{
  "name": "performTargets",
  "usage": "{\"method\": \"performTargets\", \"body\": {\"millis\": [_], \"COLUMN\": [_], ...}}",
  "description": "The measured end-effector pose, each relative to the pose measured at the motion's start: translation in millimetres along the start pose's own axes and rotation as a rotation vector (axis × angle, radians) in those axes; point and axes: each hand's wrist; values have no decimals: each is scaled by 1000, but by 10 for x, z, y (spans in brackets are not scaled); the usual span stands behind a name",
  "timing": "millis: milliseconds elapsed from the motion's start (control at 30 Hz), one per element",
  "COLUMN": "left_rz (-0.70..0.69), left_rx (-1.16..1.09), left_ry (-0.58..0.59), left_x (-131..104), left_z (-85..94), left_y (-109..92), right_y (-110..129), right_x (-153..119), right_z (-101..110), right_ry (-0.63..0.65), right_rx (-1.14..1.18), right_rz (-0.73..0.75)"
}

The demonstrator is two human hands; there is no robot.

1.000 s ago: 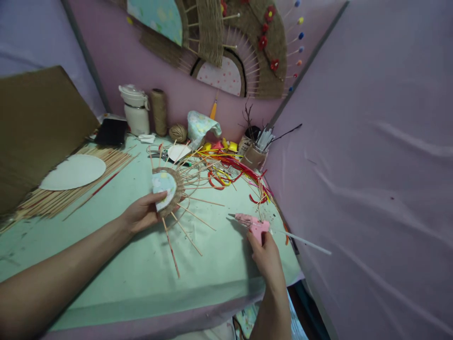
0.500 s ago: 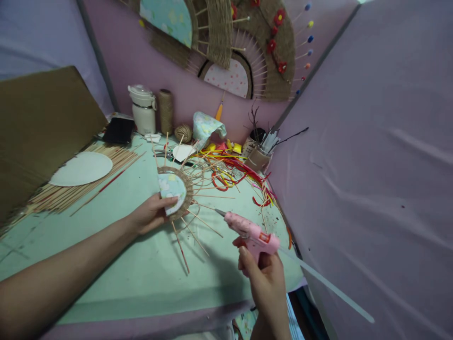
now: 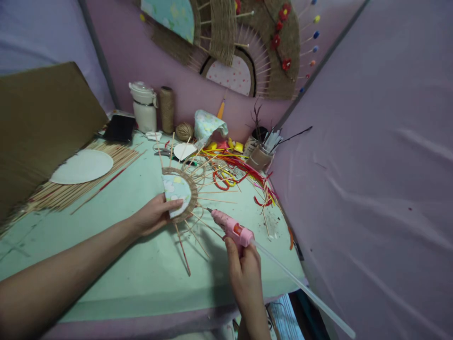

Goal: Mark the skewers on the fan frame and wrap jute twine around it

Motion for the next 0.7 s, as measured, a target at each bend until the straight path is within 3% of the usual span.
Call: {"method": "performTargets", "body": {"millis": [700], "left_rz": [3], "left_rx": [15], "left_ry": [-5], "left_x": [32], "left_z": [22], "left_y": [19], "right_y": [-26], "right_x": [3], "right_z": [-33], "right_ry": [34], "right_rx": [-127], "right_rz": [18]}}
Point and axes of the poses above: each hand's wrist, its own x-axis towards the middle knuckle, its own z-axis out of the back of the hand, y = z × x, and after that the axes turned 13 degrees about z, right-handed
